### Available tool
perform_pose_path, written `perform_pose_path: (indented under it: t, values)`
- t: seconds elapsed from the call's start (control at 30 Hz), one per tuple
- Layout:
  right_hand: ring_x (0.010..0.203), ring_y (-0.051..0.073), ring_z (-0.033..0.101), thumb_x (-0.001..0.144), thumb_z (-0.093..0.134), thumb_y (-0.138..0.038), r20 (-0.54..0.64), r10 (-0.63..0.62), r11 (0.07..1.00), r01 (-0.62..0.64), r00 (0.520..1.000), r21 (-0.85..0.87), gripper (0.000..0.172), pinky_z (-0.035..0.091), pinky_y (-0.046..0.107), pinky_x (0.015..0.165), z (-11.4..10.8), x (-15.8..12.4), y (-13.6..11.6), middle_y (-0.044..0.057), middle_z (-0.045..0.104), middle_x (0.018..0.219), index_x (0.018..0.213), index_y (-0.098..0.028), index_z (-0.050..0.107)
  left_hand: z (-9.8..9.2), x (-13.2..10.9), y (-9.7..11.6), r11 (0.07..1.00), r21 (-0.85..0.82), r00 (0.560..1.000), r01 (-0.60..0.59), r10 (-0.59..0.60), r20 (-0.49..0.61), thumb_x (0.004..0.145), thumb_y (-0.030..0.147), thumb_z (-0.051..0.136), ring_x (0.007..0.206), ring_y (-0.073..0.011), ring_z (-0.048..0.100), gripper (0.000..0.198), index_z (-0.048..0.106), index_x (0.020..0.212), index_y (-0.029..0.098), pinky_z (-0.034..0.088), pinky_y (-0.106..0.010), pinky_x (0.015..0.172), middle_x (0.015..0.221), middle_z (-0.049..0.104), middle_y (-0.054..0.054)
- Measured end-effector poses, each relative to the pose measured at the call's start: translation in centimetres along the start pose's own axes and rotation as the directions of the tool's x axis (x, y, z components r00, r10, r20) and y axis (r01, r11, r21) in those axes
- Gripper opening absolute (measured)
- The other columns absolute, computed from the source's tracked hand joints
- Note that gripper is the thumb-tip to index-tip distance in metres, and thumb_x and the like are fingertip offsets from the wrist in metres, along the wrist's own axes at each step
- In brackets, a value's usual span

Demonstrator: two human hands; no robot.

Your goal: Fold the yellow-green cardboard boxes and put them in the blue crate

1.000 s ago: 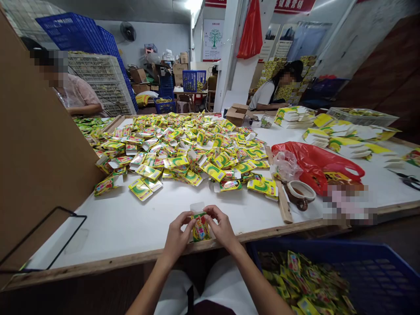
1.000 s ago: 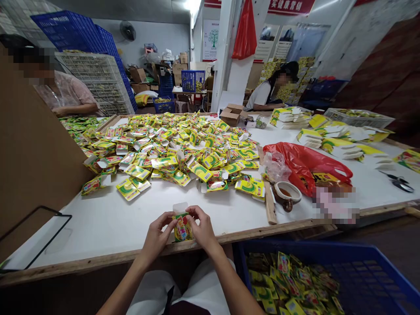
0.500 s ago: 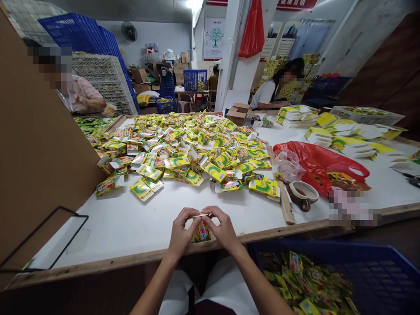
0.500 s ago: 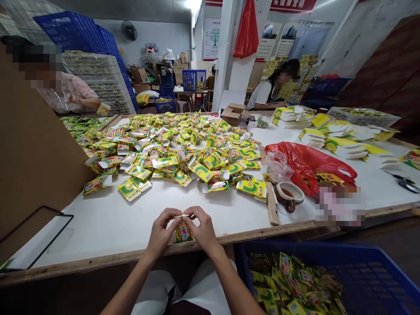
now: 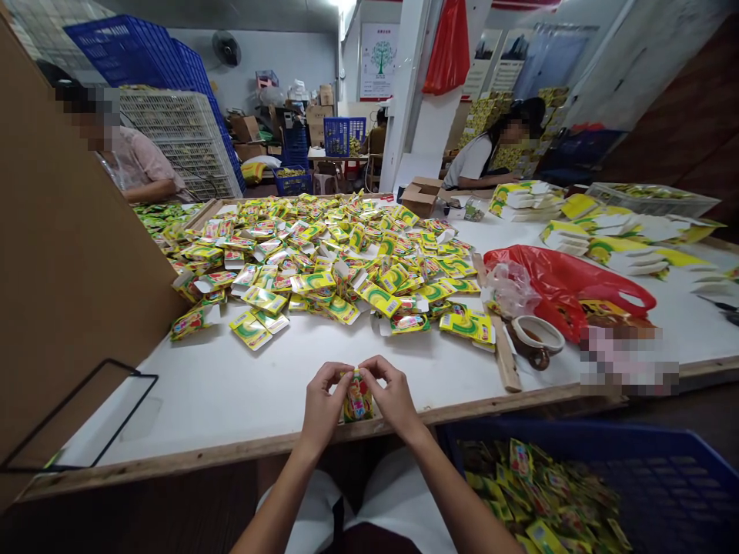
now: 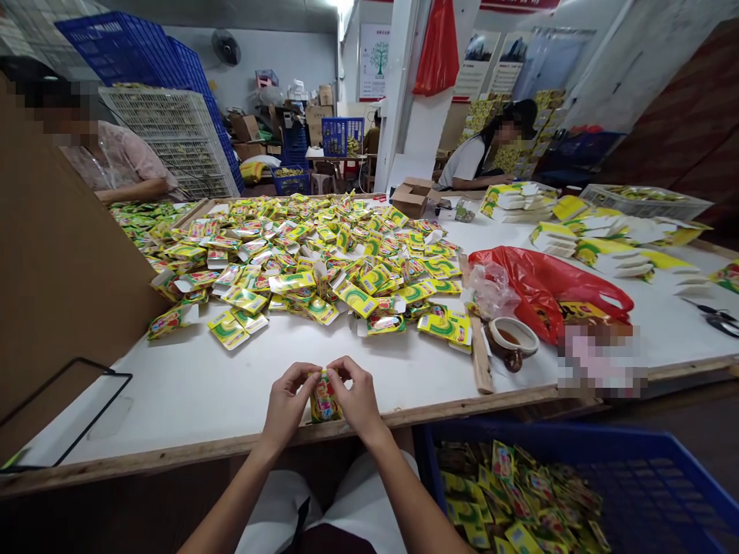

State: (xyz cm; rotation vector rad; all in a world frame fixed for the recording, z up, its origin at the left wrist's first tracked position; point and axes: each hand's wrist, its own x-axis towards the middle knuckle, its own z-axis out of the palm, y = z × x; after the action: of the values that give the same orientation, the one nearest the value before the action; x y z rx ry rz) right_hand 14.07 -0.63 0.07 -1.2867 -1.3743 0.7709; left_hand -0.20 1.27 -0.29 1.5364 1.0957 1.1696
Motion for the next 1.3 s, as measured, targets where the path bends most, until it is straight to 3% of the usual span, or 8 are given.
perform_pose_path:
  t: [0.27, 0.5, 0.57, 0.8, 0.93, 1.07, 1.17, 1.3]
  values:
    - [0.080, 0.020, 0.063, 0.082, 0.056, -0.027, 0.037, 0.032, 0.997, -0.035, 0.999, 0.066, 0.013, 0.050, 0.031, 0.074, -0.5, -1.2, 0.0, 0.004, 0.069, 0.085, 0.089, -0.020, 0.064, -0.2, -1.5, -1.2, 0.992, -0.105, 0.997, 0.074, -0.070, 0.040, 0.082, 0.030, 0.059, 0.088, -0.0174, 0.063, 0.038, 0.053, 0.118, 0.021, 0.050, -0.031, 0.080, 0.099, 0.064, -0.006]
    - [0.074, 0.025, 0.061, 0.080, 0.056, -0.038, 0.024, 0.087, 0.854, -0.062, 0.996, -0.516, 0.019, 0.046, 0.036, 0.069, -13.9, -1.9, -1.4, 0.008, 0.067, 0.078, 0.078, -0.023, 0.067, -0.8, -1.3, -1.8, 0.982, -0.093, 0.986, 0.164, -0.163, 0.016, 0.082, 0.037, 0.057, 0.081, -0.0166, 0.063, 0.028, 0.059, 0.100, 0.016, 0.048, -0.031, 0.079, 0.092, 0.065, -0.006]
    - [0.083, 0.028, 0.061, 0.077, 0.059, -0.040, 0.006, 0.036, 0.793, -0.025, 0.999, -0.609, 0.020, 0.045, 0.040, 0.076, -15.4, -1.1, -0.6, 0.009, 0.067, 0.085, 0.085, -0.024, 0.068, -0.5, -1.1, -1.9, 0.984, -0.048, 0.985, 0.173, -0.172, 0.024, 0.080, 0.038, 0.058, 0.079, -0.0172, 0.063, 0.027, 0.060, 0.098, 0.017, 0.048, -0.031, 0.076, 0.088, 0.066, -0.006]
    - [0.112, 0.028, 0.050, 0.076, 0.064, -0.035, -0.070, -0.203, 0.787, 0.121, 0.977, -0.605, 0.044, 0.038, 0.042, 0.093, -7.4, 8.8, 3.0, 0.013, 0.058, 0.118, 0.115, -0.018, 0.055, -0.4, -1.5, -1.8, 0.990, 0.072, 0.991, 0.120, -0.123, 0.045, 0.081, 0.038, 0.056, 0.080, -0.0187, 0.063, 0.025, 0.064, 0.093, 0.018, 0.048, -0.028, 0.068, 0.087, 0.068, -0.006]
    - [0.110, 0.030, 0.051, 0.077, 0.065, -0.035, -0.113, -0.247, 0.775, 0.126, 0.962, -0.619, 0.037, 0.031, 0.047, 0.097, -4.4, 11.5, 3.4, 0.013, 0.062, 0.112, 0.109, -0.018, 0.058, -0.8, -1.7, -2.0, 0.990, 0.029, 0.990, 0.137, -0.138, 0.018, 0.081, 0.037, 0.057, 0.079, -0.0179, 0.064, 0.025, 0.063, 0.093, 0.017, 0.049, -0.030, 0.074, 0.087, 0.068, -0.006]
    - [0.085, 0.025, 0.061, 0.085, 0.053, -0.035, -0.063, -0.116, 0.907, 0.080, 0.991, -0.412, 0.024, 0.044, 0.039, 0.081, -2.3, 7.2, 2.8, 0.009, 0.068, 0.092, 0.099, -0.017, 0.062, -0.6, -1.3, -2.3, 0.988, -0.069, 0.987, 0.138, -0.143, -0.070, 0.082, 0.035, 0.057, 0.093, -0.0185, 0.063, 0.034, 0.052, 0.111, 0.019, 0.050, -0.032, 0.082, 0.102, 0.065, -0.009]
    - [0.076, 0.020, 0.063, 0.089, 0.046, -0.036, 0.118, 0.015, 0.997, -0.006, 0.993, -0.082, 0.025, 0.049, 0.030, 0.068, 0.1, 2.2, 2.3, 0.005, 0.069, 0.086, 0.096, -0.019, 0.064, -0.5, -1.0, -2.3, 0.968, -0.225, 0.983, 0.113, -0.141, -0.116, 0.081, 0.033, 0.059, 0.101, -0.0193, 0.062, 0.042, 0.042, 0.118, 0.020, 0.050, -0.034, 0.086, 0.112, 0.062, -0.011]
    - [0.085, 0.020, 0.063, 0.085, 0.053, -0.029, 0.097, 0.070, 0.997, -0.073, 0.993, 0.027, 0.025, 0.051, 0.032, 0.076, 1.9, -1.2, 1.7, 0.005, 0.068, 0.094, 0.108, -0.021, 0.057, -0.4, -1.2, -1.7, 0.958, -0.270, 0.985, 0.093, -0.129, -0.118, 0.082, 0.032, 0.058, 0.099, -0.0195, 0.064, 0.043, 0.038, 0.119, 0.022, 0.050, -0.032, 0.083, 0.110, 0.064, -0.009]
